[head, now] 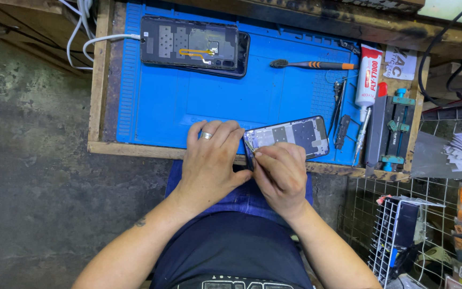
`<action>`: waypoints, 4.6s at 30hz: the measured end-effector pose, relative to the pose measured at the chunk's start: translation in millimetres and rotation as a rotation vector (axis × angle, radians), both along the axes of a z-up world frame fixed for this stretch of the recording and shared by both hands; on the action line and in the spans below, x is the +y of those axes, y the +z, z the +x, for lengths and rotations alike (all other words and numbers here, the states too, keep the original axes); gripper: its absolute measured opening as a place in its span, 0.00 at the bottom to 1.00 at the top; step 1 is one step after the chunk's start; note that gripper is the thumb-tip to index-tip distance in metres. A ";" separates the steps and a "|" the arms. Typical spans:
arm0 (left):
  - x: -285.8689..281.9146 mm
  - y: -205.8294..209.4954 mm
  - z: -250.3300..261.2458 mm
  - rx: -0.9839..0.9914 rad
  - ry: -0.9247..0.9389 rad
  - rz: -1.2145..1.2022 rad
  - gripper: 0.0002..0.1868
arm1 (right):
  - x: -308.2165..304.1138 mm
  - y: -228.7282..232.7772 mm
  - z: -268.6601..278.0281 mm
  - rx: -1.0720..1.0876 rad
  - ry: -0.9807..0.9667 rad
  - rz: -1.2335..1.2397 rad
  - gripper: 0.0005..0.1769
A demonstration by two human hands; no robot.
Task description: The person works on a disassembled smartphone placed on a blue mat. They use a small tool to scrape adhesive from the phone's frame and then use a brush to clean the surface. The person also briefly handles a rubber band and a small plastic bag.
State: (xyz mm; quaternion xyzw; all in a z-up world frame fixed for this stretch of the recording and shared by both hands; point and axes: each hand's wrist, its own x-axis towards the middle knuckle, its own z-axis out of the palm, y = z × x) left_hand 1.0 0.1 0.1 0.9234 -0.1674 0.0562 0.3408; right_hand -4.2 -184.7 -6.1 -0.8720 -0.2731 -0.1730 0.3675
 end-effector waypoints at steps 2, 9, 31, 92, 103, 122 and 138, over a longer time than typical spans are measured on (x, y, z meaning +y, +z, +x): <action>-0.4 0.5 -0.5 0.017 -0.007 0.006 0.40 | 0.7 0.2 -0.7 -0.009 -0.003 -0.001 0.11; -0.2 0.1 -0.6 -0.001 0.004 -0.004 0.40 | 0.6 -3.3 -1.1 -0.041 -0.005 -0.008 0.12; -1.1 -1.0 -1.2 0.001 0.000 -0.005 0.39 | 2.1 -4.0 -1.8 -0.033 -0.022 0.014 0.11; 14.5 21.5 26.4 -0.150 -0.055 0.103 0.25 | -24.5 -35.9 -6.3 0.638 -0.113 1.135 0.12; -20.0 27.9 22.2 -0.042 -0.175 0.086 0.47 | -57.5 -25.3 4.9 0.422 -0.121 1.318 0.13; 16.9 24.2 46.0 0.024 -0.288 0.023 0.43 | -101.1 14.1 12.3 0.017 -0.360 -0.022 0.21; 17.4 13.3 48.9 0.096 -0.363 0.099 0.47 | -94.6 4.5 15.4 -0.058 -0.347 -0.176 0.19</action>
